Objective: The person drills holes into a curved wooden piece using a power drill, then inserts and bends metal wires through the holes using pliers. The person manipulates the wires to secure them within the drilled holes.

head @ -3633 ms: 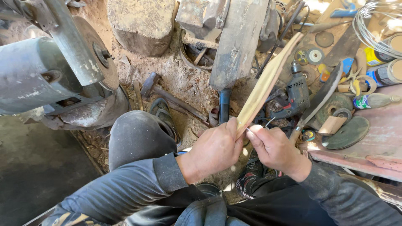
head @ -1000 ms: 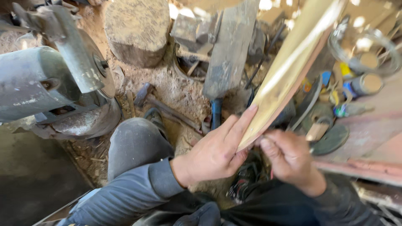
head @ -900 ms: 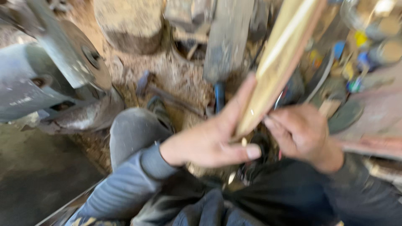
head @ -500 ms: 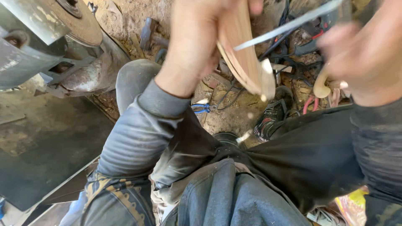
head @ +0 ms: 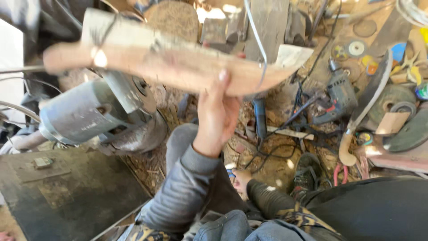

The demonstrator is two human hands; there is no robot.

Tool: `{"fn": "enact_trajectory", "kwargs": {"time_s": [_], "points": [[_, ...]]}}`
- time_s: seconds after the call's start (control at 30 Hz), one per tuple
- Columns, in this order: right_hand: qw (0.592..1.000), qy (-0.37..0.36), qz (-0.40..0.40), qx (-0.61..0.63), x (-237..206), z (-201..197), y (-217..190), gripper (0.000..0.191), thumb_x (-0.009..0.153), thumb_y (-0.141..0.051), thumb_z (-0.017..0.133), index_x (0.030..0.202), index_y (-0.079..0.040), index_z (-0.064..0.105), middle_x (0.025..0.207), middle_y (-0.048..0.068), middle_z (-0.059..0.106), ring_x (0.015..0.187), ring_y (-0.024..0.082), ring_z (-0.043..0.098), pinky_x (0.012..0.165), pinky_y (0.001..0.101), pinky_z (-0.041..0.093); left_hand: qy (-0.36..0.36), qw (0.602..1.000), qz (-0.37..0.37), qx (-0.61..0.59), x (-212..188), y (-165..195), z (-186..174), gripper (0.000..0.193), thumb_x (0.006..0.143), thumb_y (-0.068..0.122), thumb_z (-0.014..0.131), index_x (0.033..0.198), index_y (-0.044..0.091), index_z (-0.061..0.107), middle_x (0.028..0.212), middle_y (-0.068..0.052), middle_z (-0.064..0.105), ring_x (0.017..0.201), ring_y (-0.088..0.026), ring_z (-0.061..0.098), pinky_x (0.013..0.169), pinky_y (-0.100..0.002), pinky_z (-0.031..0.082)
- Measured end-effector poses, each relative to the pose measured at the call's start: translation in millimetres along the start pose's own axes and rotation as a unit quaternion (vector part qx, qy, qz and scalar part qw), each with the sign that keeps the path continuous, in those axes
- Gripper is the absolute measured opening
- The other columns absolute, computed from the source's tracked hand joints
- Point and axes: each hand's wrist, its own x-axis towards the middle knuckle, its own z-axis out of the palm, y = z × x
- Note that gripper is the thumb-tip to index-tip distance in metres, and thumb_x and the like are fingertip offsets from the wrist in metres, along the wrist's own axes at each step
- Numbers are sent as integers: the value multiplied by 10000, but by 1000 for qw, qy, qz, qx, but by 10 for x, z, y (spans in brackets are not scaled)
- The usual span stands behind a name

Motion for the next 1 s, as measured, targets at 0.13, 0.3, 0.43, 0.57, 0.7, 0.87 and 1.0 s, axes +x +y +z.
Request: {"fn": "enact_trajectory", "kwargs": {"time_s": [0.13,0.3,0.43,0.57,0.7,0.87,1.0], "points": [[1000,14,21,2,68,-57,-219,147,897,-191,631,936,-84,724,894,185,707,832,340,678,765,443,554,45,998,32,19,-430,-53,88,850,1015,155,633,1663,227,87,1493,-241,479,1392,-325,497,1212,-477,401],[998,58,30,17,-18,-305,-379,137,926,-174,624,974,-68,695,931,192,700,863,337,673,782,431,554,81,996,48,2,-762,-164,41,826,1032,153,636,1695,121,145,1534,-172,445,1408,-281,500,1205,-452,430],[992,113,31,45,-16,-463,-518,131,948,-161,618,1005,-56,673,960,198,695,887,335,669,796,422,554,86,994,39,-50,-925,-303,29,814,1046,174,620,1694,174,128,1518,-168,444,1354,-274,518,1159,-465,453],[976,193,19,97,-12,-572,-624,128,971,-147,613,1036,-43,650,989,203,689,911,333,665,810,412,554,101,992,36,-59,-1137,-405,6,821,1038,191,598,1676,240,83,1510,-143,451,1345,-298,535,1118,-500,481],[939,303,6,165,-64,-677,-604,128,994,-134,608,1067,-30,627,1019,209,684,936,331,661,824,403,554,127,989,54,-50,-1315,-388,-75,826,1036,199,591,1672,263,68,1517,-136,454,1344,-313,539,1088,-519,498],[860,443,32,249,-434,-1034,-254,132,1022,-117,601,1106,-15,599,1056,217,677,966,328,656,841,391,554,121,988,35,-86,-1490,-511,-12,824,1052,199,591,1682,260,64,1530,-111,440,1326,-311,546,1078,-512,502],[758,536,135,346,-1365,-1337,16,138,1045,-103,595,1137,-2,576,1085,222,672,991,326,652,855,382,554,94,990,-3,-103,-1548,-576,72,810,1060,193,582,1685,244,70,1513,-132,457,1331,-311,552,1082,-508,517]]}}
